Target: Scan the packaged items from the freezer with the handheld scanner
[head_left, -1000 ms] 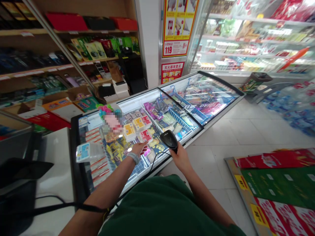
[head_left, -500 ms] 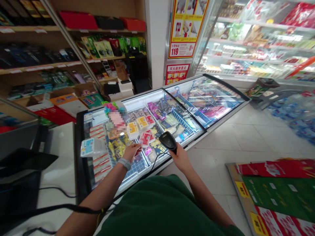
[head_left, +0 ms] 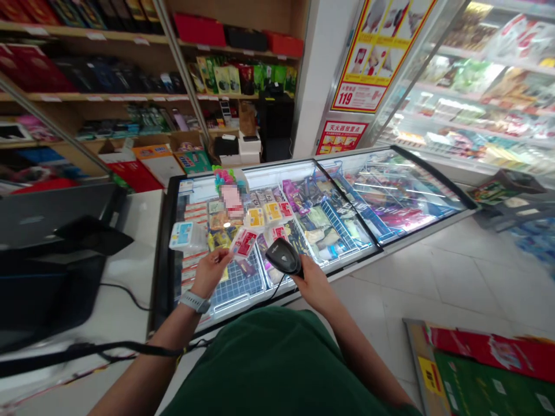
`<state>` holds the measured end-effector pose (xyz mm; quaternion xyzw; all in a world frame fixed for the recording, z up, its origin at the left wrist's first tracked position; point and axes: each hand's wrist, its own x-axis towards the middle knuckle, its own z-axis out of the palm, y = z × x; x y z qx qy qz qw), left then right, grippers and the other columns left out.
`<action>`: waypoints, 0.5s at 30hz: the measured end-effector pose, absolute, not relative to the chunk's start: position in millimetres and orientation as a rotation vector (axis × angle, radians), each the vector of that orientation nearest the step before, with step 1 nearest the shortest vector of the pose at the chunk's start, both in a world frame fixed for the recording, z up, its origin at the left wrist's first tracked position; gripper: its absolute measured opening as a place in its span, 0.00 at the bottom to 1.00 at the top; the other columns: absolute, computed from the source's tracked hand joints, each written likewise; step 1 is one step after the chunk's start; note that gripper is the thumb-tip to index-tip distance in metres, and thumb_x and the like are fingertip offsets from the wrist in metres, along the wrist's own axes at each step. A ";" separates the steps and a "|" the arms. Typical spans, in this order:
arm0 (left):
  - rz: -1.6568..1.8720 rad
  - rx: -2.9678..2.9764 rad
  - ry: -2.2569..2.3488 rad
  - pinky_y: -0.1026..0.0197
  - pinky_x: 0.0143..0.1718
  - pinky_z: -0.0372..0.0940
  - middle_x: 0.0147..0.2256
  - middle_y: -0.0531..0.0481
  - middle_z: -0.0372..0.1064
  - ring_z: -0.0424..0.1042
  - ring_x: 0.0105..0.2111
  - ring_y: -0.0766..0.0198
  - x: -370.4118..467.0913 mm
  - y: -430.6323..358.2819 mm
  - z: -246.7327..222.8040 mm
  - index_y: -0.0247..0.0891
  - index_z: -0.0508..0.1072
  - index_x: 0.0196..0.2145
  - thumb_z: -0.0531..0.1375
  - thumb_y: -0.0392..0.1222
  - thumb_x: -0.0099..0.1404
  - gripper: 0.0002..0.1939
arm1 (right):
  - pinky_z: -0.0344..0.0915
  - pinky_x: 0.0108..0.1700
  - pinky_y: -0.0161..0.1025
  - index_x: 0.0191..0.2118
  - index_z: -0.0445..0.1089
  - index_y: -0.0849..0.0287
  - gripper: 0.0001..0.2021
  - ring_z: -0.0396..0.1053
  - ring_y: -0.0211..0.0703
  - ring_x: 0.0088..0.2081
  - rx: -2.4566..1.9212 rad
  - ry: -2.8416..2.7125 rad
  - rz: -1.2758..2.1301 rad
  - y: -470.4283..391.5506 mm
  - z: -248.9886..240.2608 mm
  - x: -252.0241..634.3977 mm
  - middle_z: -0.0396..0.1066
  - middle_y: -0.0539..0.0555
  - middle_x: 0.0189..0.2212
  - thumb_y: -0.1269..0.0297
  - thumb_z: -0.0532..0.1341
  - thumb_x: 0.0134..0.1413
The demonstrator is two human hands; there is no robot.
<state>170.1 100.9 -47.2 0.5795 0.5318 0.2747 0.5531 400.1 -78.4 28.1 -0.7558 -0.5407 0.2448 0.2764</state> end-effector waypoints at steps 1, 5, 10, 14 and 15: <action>0.661 1.366 1.262 0.62 0.33 0.65 0.31 0.50 0.76 0.72 0.32 0.60 166.7 101.1 -47.3 0.37 0.77 0.35 0.67 0.63 0.45 0.28 | 0.62 0.45 0.43 0.44 0.62 0.59 0.10 0.66 0.48 0.43 -2.029 -1.483 0.655 -75.2 29.2 397.5 0.68 0.58 0.41 0.71 0.58 0.55; 0.700 1.352 1.274 0.62 0.33 0.65 0.31 0.49 0.76 0.73 0.32 0.60 156.1 100.9 -49.4 0.37 0.77 0.35 0.67 0.64 0.45 0.28 | 0.61 0.46 0.43 0.43 0.63 0.59 0.09 0.66 0.49 0.43 -2.025 -1.573 0.652 -66.1 30.6 388.9 0.68 0.57 0.41 0.72 0.58 0.55; 0.735 1.326 1.280 0.62 0.33 0.64 0.30 0.50 0.75 0.72 0.31 0.61 150.1 99.6 -49.7 0.37 0.77 0.33 0.67 0.62 0.46 0.26 | 0.61 0.48 0.43 0.46 0.61 0.58 0.13 0.66 0.49 0.45 -2.019 -1.622 0.665 -62.3 28.0 383.7 0.68 0.58 0.42 0.75 0.57 0.54; 0.738 1.298 1.278 0.61 0.33 0.64 0.30 0.49 0.75 0.71 0.30 0.61 149.4 99.3 -51.0 0.37 0.76 0.33 0.67 0.62 0.46 0.26 | 0.61 0.48 0.44 0.46 0.61 0.59 0.14 0.66 0.50 0.45 -2.010 -1.619 0.679 -61.0 28.8 382.5 0.68 0.59 0.43 0.76 0.56 0.53; 0.739 1.291 1.281 0.61 0.33 0.64 0.29 0.49 0.75 0.71 0.30 0.61 149.5 99.4 -51.3 0.37 0.76 0.33 0.68 0.62 0.45 0.26 | 0.61 0.48 0.44 0.46 0.60 0.59 0.14 0.65 0.49 0.45 -2.007 -1.615 0.687 -60.8 29.5 382.2 0.67 0.59 0.43 0.76 0.56 0.54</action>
